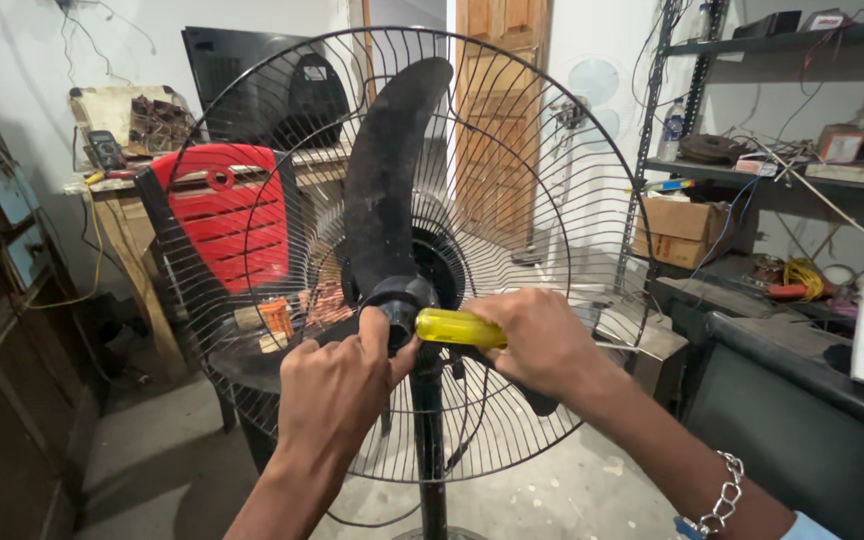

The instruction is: The person disassembles a standing fan by removing the front grille and unscrewing the blade hub with a screwdriver. They remove the fan blades and hub cap, place them on a nearby chair, then reattach the front grille and tighten the hub nut with the screwdriver.

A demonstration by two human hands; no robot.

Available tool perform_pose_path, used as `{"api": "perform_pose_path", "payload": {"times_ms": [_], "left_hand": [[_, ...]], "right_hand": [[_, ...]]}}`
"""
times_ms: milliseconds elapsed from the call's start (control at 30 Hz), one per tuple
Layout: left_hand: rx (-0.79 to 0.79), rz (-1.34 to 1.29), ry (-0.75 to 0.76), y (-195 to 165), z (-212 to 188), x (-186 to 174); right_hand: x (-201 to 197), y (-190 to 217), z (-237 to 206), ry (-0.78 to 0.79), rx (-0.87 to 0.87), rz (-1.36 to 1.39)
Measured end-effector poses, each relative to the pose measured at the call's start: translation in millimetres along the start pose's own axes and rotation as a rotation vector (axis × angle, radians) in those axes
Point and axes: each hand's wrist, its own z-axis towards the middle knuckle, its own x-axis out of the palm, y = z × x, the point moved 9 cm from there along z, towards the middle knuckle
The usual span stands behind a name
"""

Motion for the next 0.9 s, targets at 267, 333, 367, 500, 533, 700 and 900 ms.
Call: {"api": "perform_pose_path", "payload": {"times_ms": [267, 333, 367, 500, 533, 700, 900], "left_hand": [[-0.029, 0.035, -0.077, -0.8, 0.0, -10.4], [-0.044, 0.016, -0.112, -1.5, -0.5, -12.1], [-0.054, 0.008, -0.127, -1.8, -1.2, -12.7], [-0.074, -0.023, -0.155, -3.5, -3.0, -12.3], [-0.076, -0.017, -0.158, -4.3, -3.0, -12.1], [-0.098, 0.001, -0.137, -5.7, -4.1, -11.2], [-0.151, 0.022, -0.103, -4.7, -5.3, -8.2]], "right_hand": [[-2.5, -1.8, 0.8, -0.072, -0.059, -0.026], [-2.1, -3.7, 1.2, -0.072, -0.045, -0.038], [-1.5, -5.6, 1.7, -0.063, -0.027, -0.052], [-7.2, -4.4, -1.0, -0.103, -0.041, -0.037], [-7.5, -4.8, -1.5, -0.100, -0.036, -0.026], [-11.4, -0.9, -4.2, -0.126, -0.058, 0.000], [-10.8, 0.6, -3.9, -0.131, -0.070, -0.015]]}}
